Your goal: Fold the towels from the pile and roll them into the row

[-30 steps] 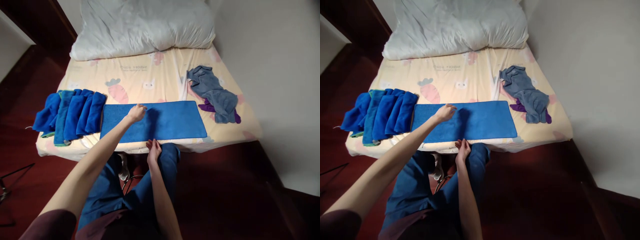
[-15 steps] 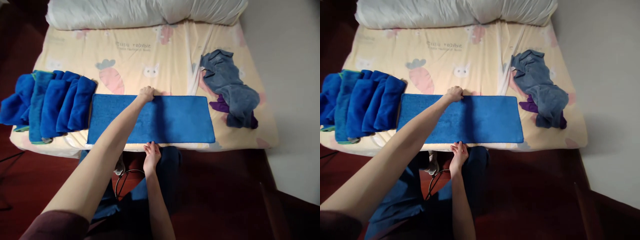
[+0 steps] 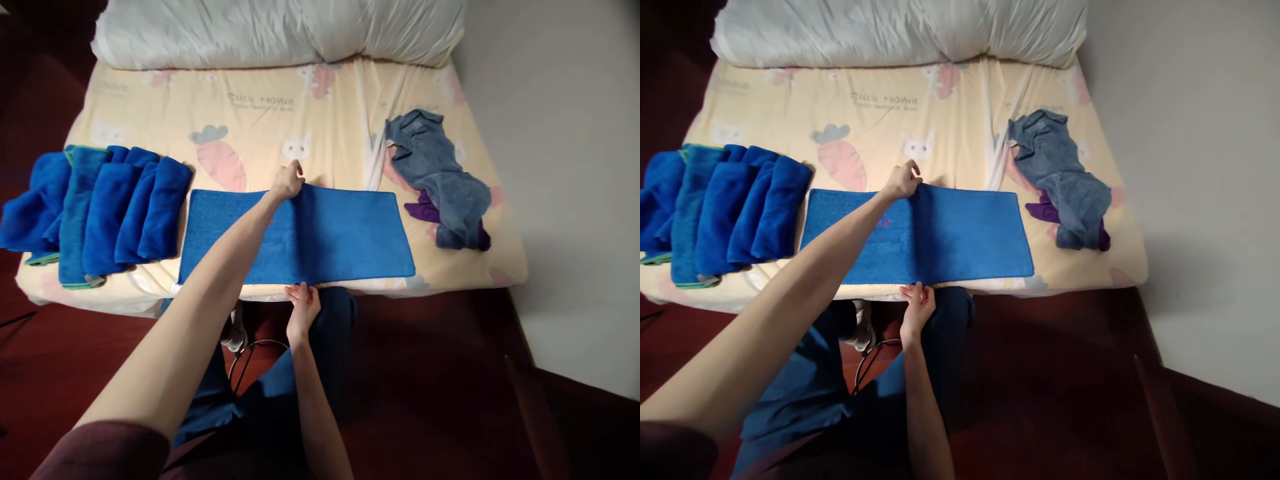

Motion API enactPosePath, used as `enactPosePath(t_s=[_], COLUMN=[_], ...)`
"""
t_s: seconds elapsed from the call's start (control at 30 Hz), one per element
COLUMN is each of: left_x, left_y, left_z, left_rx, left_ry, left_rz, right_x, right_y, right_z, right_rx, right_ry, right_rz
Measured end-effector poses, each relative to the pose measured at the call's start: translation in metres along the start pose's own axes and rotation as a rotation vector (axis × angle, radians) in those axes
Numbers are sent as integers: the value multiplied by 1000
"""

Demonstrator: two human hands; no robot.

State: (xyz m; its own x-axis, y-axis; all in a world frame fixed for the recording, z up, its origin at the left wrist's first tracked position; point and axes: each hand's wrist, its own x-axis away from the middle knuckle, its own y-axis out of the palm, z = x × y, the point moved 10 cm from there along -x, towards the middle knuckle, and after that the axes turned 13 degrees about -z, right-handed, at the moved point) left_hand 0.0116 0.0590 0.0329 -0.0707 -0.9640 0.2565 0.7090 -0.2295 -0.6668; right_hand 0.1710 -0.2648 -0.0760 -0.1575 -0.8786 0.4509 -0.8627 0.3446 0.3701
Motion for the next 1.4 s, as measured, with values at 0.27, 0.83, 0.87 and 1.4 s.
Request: enactPosePath(t_s=[0.27,0.83,0.87,1.4], left_x=[31,277,293,397], left_y=[-40,-318,-328,-378], left_z=[30,221,227,190], left_rx=[178,346,344,315], left_ry=[124,747,777,723], left_rz=[74,419,425,566], right_x=[29,99,103,128], right_y=[-6,69,83,161], right_z=[-66,-473,-490,-524], right_rx=[465,378,365,336], right_ry=[-367,-1136,-1152,-1089], right_rz=[63,-151,-208,-551])
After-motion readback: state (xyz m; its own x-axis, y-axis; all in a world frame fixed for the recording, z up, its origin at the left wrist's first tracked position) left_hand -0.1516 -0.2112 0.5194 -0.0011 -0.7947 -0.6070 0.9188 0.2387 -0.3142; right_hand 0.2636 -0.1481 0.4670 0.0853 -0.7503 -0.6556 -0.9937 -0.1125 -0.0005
